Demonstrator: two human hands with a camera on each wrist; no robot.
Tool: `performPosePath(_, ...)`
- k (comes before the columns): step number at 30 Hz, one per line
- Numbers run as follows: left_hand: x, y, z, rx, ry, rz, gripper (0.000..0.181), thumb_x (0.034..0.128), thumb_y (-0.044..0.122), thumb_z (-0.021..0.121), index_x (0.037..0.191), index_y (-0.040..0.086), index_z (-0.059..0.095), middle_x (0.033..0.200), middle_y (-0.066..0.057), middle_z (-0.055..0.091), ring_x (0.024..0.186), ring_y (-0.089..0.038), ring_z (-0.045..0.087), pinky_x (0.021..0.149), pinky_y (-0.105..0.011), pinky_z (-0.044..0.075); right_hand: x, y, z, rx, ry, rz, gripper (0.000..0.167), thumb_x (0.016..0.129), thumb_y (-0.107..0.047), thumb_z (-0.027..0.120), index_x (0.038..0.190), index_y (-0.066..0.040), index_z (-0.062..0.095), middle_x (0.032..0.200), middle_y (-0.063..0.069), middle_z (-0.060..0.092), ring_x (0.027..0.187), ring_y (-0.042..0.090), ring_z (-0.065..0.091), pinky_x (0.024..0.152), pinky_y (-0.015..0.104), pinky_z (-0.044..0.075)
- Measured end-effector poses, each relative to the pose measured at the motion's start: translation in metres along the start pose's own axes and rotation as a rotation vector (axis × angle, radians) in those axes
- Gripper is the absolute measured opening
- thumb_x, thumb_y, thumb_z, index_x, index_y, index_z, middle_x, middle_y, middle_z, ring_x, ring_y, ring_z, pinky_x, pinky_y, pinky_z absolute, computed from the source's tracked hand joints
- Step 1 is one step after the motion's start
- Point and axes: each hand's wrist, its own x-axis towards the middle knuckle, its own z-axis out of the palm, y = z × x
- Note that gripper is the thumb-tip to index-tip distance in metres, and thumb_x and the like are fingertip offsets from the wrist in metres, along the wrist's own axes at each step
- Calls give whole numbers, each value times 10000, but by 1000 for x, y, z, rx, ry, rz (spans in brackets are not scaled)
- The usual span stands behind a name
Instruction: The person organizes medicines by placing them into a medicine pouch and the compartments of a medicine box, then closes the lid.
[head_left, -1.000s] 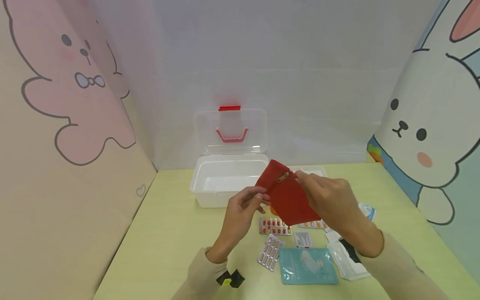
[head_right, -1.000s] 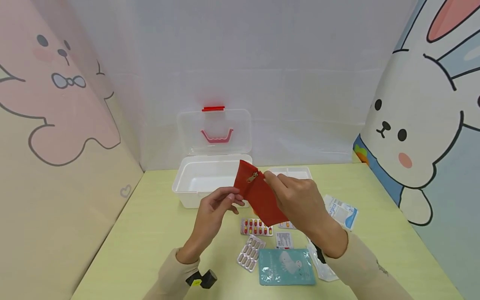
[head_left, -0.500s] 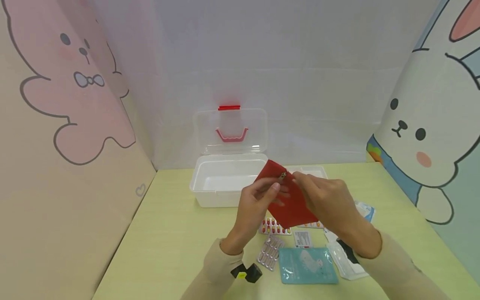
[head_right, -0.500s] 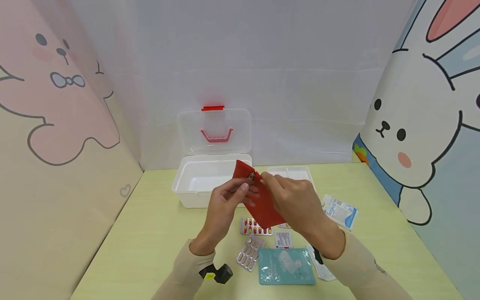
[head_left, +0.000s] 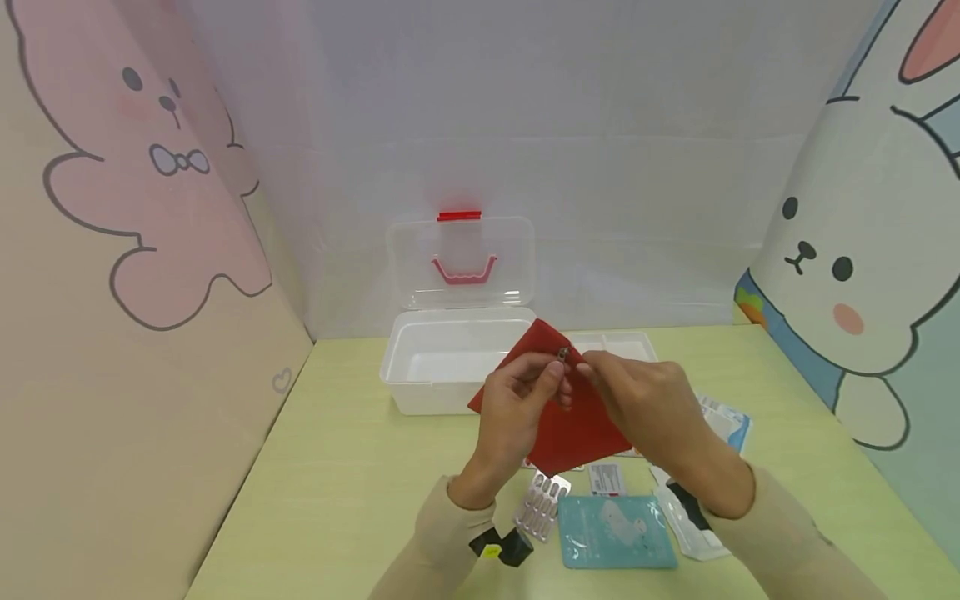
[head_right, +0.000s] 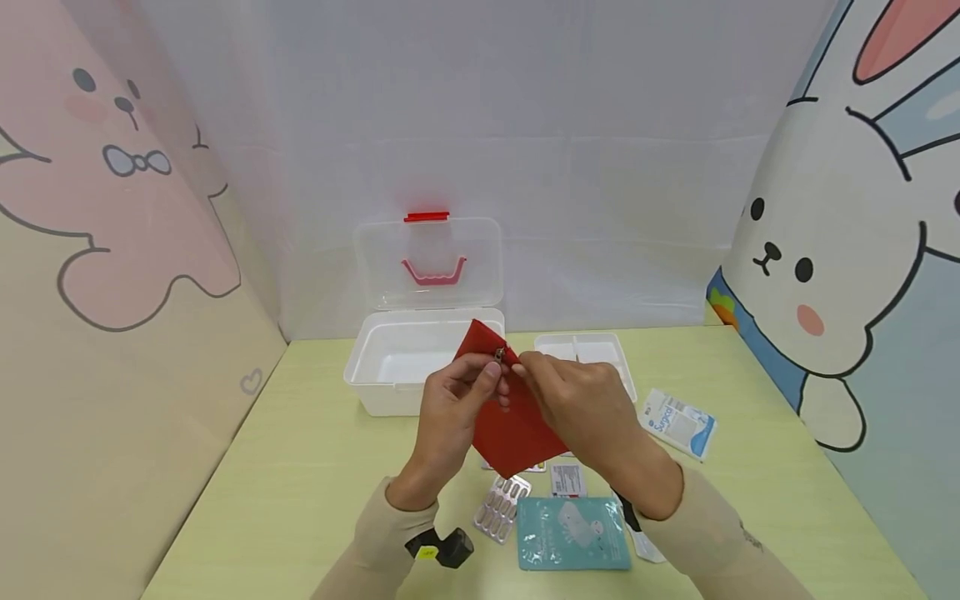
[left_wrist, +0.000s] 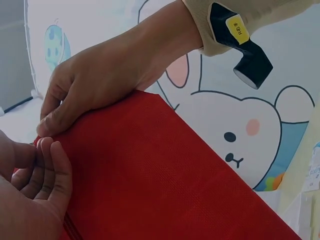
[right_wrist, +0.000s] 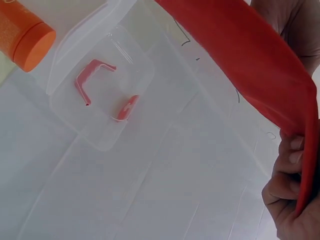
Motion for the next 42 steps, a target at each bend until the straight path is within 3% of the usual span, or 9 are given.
performPosePath(8, 1, -2, -1, 59, -28, 40, 261, 979, 196, 598, 1046, -52, 640, 860, -271, 609, 749, -69, 622, 754, -229, 560, 0, 0, 0, 17, -16, -1, 346, 731, -65, 830, 1012, -29, 632, 829, 119, 751, 694, 272, 734, 567, 353, 582)
performPosePath(12, 1, -1, -2, 74, -41, 49, 247, 979, 174, 595, 1047, -58, 647, 853, -268, 610, 741, -65, 617, 740, -218, 555, 1, 0, -2, 1, -58, 17, 284, 786, -97, 792, 1007, -32, 625, 791, 109, 743, 652, 250, 724, 546, 342, 575)
performPosePath(18, 1, -2, -3, 100, -53, 50, 219, 975, 129, 593, 1045, -69, 652, 854, -269, 612, 736, -62, 604, 730, -216, 553, 2, -1, -2, -22, -124, 23, 352, 769, -87, 808, 1045, -67, 590, 817, 86, 750, 663, 241, 728, 571, 345, 584)
performPosePath(31, 1, -3, -7, 158, -44, 54, 207, 971, 101, 591, 1045, -80, 662, 838, -259, 618, 717, -76, 571, 704, -203, 545, -1, 1, 1, 22, -74, -3, 386, 743, -69, 820, 1046, -64, 581, 863, 99, 756, 695, 264, 737, 557, 351, 580)
performPosePath(35, 2, -4, -8, 151, -47, 48, 193, 964, 82, 596, 1040, -84, 660, 840, -263, 617, 715, -78, 572, 700, -199, 541, -1, 2, 1, 28, -47, -3, 198, 925, -207, 626, 1043, -53, 584, 849, 106, 754, 685, 266, 734, 554, 344, 578)
performPosePath(38, 3, -4, -8, 155, -51, 51, 173, 960, 52, 588, 1029, -93, 655, 836, -270, 611, 714, -71, 566, 691, -190, 533, -1, 2, 0, 24, -23, -6, 355, 1025, -335, 384, 1033, -41, 582, 815, 107, 747, 656, 253, 726, 537, 332, 571)
performPosePath(42, 3, -5, -10, 164, -55, 53, 169, 961, 55, 584, 1013, -89, 656, 831, -265, 613, 706, -66, 563, 680, -188, 529, 1, 3, -3, 15, 11, -26, 469, 1054, -383, 287, 1008, -19, 579, 771, 110, 734, 612, 241, 711, 512, 322, 559)
